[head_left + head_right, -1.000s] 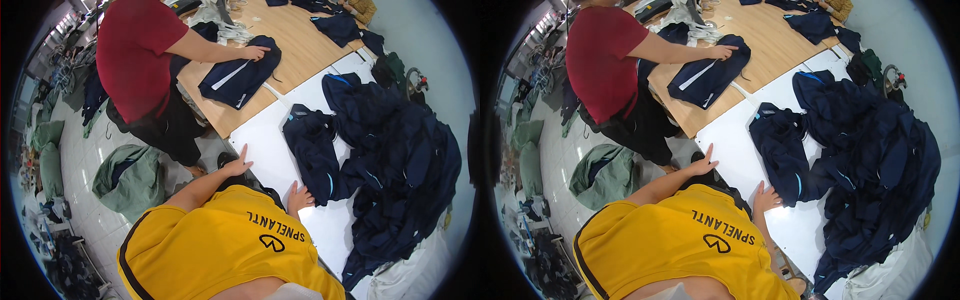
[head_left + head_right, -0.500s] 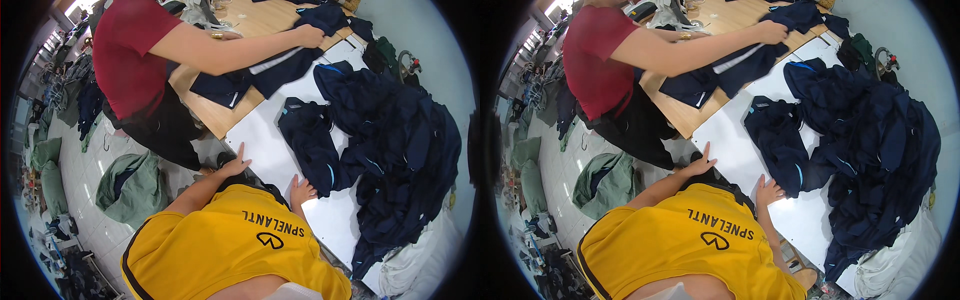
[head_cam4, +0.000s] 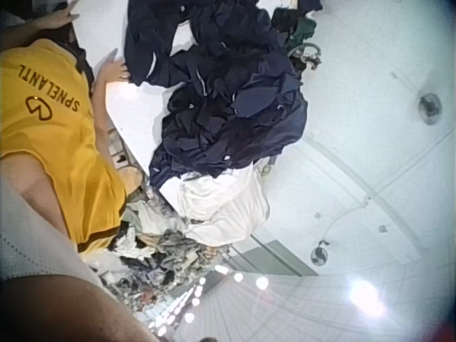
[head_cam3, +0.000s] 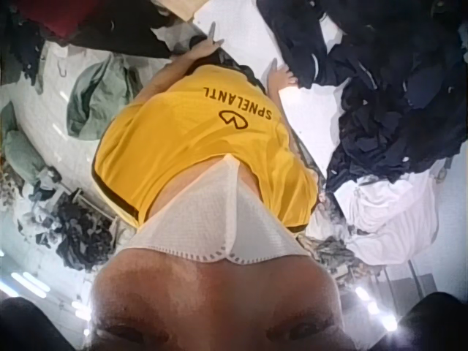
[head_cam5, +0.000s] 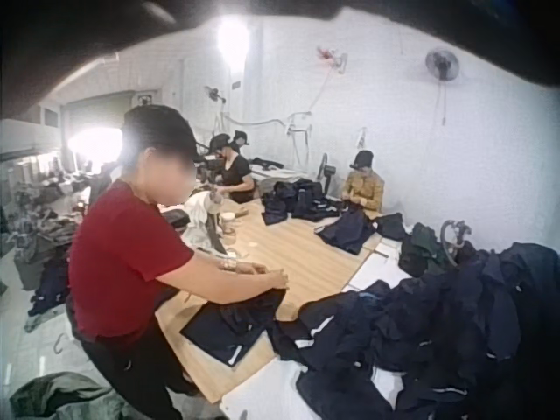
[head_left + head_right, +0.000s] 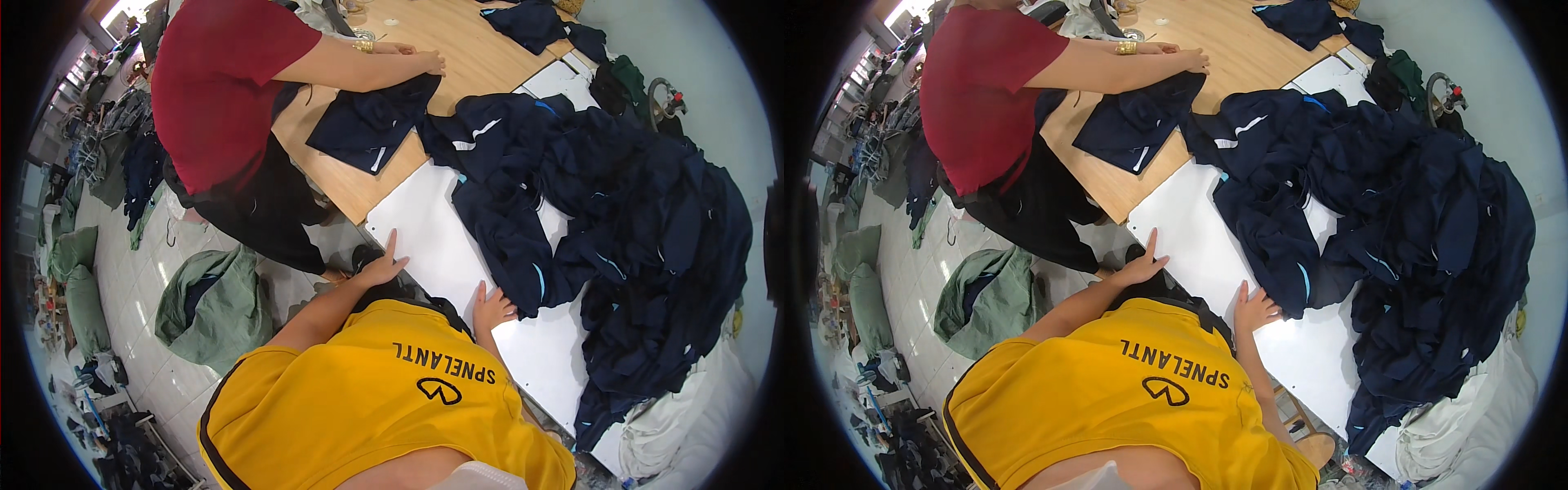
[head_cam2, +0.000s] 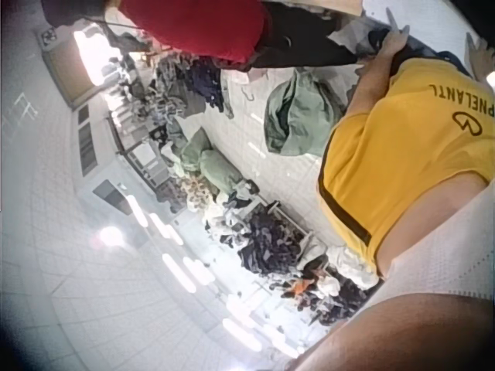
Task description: Inspecting and sorting finished athletic shorts on a factory workbench.
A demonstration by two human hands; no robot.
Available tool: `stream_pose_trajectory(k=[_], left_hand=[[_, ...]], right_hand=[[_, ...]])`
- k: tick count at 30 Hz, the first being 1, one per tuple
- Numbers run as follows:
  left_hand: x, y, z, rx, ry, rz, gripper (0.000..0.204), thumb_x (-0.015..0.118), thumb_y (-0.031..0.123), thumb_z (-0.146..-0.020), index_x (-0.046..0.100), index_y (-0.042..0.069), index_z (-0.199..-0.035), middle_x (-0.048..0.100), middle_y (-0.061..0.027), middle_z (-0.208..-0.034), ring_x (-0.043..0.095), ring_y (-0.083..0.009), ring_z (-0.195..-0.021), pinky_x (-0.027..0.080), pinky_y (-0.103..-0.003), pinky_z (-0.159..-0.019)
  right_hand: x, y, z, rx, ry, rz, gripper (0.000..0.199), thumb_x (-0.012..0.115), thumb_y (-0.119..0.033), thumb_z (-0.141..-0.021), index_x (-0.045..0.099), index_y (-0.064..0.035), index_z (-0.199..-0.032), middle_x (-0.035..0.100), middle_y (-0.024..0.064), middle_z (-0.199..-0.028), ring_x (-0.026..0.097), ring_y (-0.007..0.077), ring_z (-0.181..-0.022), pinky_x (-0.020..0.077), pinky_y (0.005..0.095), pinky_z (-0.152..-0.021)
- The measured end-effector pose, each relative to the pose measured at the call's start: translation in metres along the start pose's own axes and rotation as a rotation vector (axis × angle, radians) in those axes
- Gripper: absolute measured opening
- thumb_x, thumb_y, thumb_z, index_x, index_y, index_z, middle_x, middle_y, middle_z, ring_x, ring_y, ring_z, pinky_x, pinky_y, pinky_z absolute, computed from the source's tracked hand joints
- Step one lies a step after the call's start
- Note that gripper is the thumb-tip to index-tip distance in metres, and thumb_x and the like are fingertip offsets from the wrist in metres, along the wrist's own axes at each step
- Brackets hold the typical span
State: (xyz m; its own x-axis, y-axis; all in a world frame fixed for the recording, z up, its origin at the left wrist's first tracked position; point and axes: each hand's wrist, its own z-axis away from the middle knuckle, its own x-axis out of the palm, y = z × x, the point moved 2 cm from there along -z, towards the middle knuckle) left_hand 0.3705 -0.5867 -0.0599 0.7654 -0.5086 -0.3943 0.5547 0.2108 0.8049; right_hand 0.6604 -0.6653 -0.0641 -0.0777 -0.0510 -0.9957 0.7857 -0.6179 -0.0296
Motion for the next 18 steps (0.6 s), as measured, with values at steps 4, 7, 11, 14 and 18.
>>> stream_pose_trajectory(k=[4, 7, 11, 14, 18], left_hand=[[0.0, 0.004, 0.001, 0.012, -0.005, 0.019, 0.085, 0.045, 0.04, -0.091, -0.018, 0.011, -0.14, 0.02, -0.0303, -0.142, 0.038, -0.041, -0.124, 0.031, -0.036, -0.101], [-0.004, 0.012, 0.004, -0.051, -0.04, 0.023, 0.085, 0.045, 0.039, -0.091, -0.018, 0.01, -0.14, 0.018, -0.0297, -0.143, 0.037, -0.0408, -0.125, 0.03, -0.036, -0.102], [-0.002, 0.007, 0.002, -0.014, -0.017, 0.025, 0.085, 0.045, 0.039, -0.091, -0.019, 0.011, -0.14, 0.019, -0.0297, -0.143, 0.037, -0.0405, -0.125, 0.031, -0.036, -0.102], [-0.003, 0.009, 0.002, -0.022, -0.012, 0.001, 0.086, 0.045, 0.04, -0.091, -0.019, 0.011, -0.14, 0.018, -0.0297, -0.143, 0.036, -0.0404, -0.125, 0.03, -0.036, -0.102], [-0.002, 0.007, 0.001, -0.037, -0.036, 0.025, 0.087, 0.045, 0.041, -0.09, -0.019, 0.011, -0.14, 0.014, -0.0284, -0.144, 0.034, -0.0409, -0.126, 0.03, -0.036, -0.102]], right_hand=[[0.01, 0.004, 0.0, -0.039, 0.149, -0.023, 0.062, 0.038, -0.059, -0.087, 0.046, -0.0107, -0.125, 0.035, 0.0238, -0.132, 0.025, 0.0434, -0.123, 0.0109, 0.0645, -0.098], [0.012, 0.005, 0.0, -0.065, 0.194, -0.031, 0.063, 0.038, -0.059, -0.087, 0.045, -0.0104, -0.125, 0.035, 0.0242, -0.131, 0.025, 0.0437, -0.123, 0.0108, 0.0646, -0.098], [0.012, 0.005, 0.0, -0.065, 0.181, -0.033, 0.063, 0.038, -0.059, -0.087, 0.044, -0.0102, -0.126, 0.035, 0.0242, -0.131, 0.025, 0.0438, -0.123, 0.011, 0.0647, -0.098], [0.012, 0.005, 0.0, -0.069, 0.202, -0.036, 0.063, 0.038, -0.059, -0.087, 0.045, -0.0103, -0.126, 0.037, 0.0243, -0.13, 0.026, 0.044, -0.122, 0.0113, 0.0648, -0.098], [0.013, 0.006, -0.001, -0.056, 0.15, -0.039, 0.063, 0.038, -0.06, -0.087, 0.046, -0.0106, -0.125, 0.039, 0.0244, -0.128, 0.026, 0.0446, -0.122, 0.0104, 0.0653, -0.098]])
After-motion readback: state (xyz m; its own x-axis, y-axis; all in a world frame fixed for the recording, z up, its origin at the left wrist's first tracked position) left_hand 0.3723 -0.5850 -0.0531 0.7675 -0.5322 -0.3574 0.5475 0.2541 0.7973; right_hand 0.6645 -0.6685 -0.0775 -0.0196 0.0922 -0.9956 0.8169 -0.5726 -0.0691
